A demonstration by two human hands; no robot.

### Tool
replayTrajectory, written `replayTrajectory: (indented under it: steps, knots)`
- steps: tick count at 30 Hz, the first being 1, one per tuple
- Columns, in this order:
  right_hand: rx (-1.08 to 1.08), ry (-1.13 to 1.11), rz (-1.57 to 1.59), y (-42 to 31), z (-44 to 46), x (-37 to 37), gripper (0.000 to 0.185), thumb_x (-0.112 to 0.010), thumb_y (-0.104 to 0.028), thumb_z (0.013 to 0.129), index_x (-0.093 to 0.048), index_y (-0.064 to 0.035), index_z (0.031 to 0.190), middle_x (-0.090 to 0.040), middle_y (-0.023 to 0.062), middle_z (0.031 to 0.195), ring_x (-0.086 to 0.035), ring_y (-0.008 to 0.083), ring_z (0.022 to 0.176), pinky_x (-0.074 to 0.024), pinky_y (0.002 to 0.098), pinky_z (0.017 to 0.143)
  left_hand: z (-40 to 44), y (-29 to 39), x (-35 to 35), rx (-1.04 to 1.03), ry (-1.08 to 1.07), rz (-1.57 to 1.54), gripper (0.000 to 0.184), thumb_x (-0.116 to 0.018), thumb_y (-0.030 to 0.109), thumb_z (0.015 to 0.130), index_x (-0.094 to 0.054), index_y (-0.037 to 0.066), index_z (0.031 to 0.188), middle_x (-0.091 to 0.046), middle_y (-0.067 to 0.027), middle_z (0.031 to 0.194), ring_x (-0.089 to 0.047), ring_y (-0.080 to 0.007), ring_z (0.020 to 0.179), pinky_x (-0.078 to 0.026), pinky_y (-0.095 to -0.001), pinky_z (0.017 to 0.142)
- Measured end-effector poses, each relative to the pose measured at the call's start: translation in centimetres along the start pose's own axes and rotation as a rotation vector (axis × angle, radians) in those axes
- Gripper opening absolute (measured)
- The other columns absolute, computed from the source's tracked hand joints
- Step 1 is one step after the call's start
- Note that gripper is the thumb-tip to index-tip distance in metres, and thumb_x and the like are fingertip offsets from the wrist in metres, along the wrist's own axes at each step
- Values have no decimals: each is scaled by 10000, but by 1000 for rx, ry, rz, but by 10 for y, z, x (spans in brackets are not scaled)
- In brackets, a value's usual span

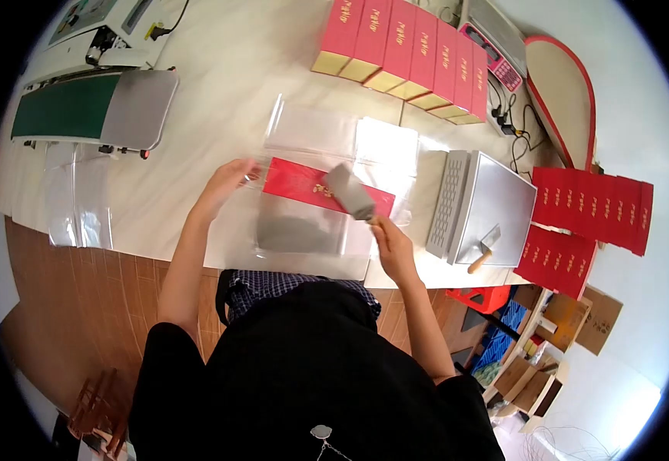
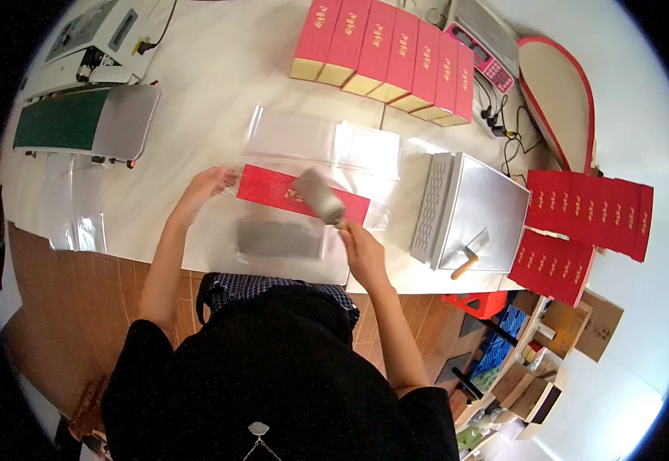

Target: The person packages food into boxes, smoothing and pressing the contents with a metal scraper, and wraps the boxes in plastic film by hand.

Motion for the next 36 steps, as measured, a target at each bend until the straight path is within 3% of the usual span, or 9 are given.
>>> replayTrajectory:
  steps: [2,5,10,15,19,27,36]
  knots:
    - [289,-134,40,-35,19,-26,201,-562,-184,981,-627,-30,1092,-656,159,964,-617,365,871,-500,405,761,4,1,-7,-33,-34,1,360,-592,331,982,-644,9,1135,-683,-61,1059,-632,-147,1005,-466,-300,939]
    - [418,-342,55,-62,38,-57,199,-569,-193,973,-627,-41,1090,-655,157,958,-611,367,876,-496,412,748,9,2,-11,-75,-59,-2,315,-580,302,991,-645,15,1103,-691,-66,1026,-646,-140,960,-488,-286,902]
    - [405,-455,-117,-68,63,-78,226,-545,-248,984,-614,-45,1057,-655,147,942,-617,357,871,-495,417,732,14,-1,-8,-82,-43,-68,274,-559,294,1003,-624,28,1005,-692,-72,1018,-650,-127,939,-505,-282,874]
    - [348,-405,-176,-70,81,-70,173,-575,-240,952,-626,-87,1015,-689,112,926,-650,333,835,-514,434,669,18,0,-5,-100,-39,107,271,-549,272,1012,-581,13,942,-693,-90,1011,-663,-136,933,-526,-282,852]
    - [304,-387,-176,-75,88,-62,215,-537,-282,981,-625,-99,1051,-667,115,925,-636,337,859,-502,431,699,16,4,-8,-121,-43,22,254,-548,240,1014,-575,-2,942,-694,-103,1013,-671,-153,944,-530,-275,871]
    - [263,-234,-143,-66,82,-46,178,-560,-227,967,-637,-93,1055,-683,109,911,-646,338,828,-508,412,695,18,3,-12,-136,-81,-54,219,-506,184,1028,-553,-24,979,-682,-141,1033,-682,-194,983,-543,-303,885]
    - [214,-52,-154,-47,69,-37,147,-561,-225,955,-631,-108,1009,-685,104,885,-653,334,808,-509,431,651,24,-2,-6,-163,-35,79,223,-501,192,1031,-523,-7,932,-676,-136,1021,-684,-191,974,-546,-299,860]
Point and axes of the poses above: each hand's wrist, its own z-axis towards the middle knuckle, its own x-axis out of the back of the hand, y = z × x, the point moved 9 cm from there along z, towards the middle knuckle
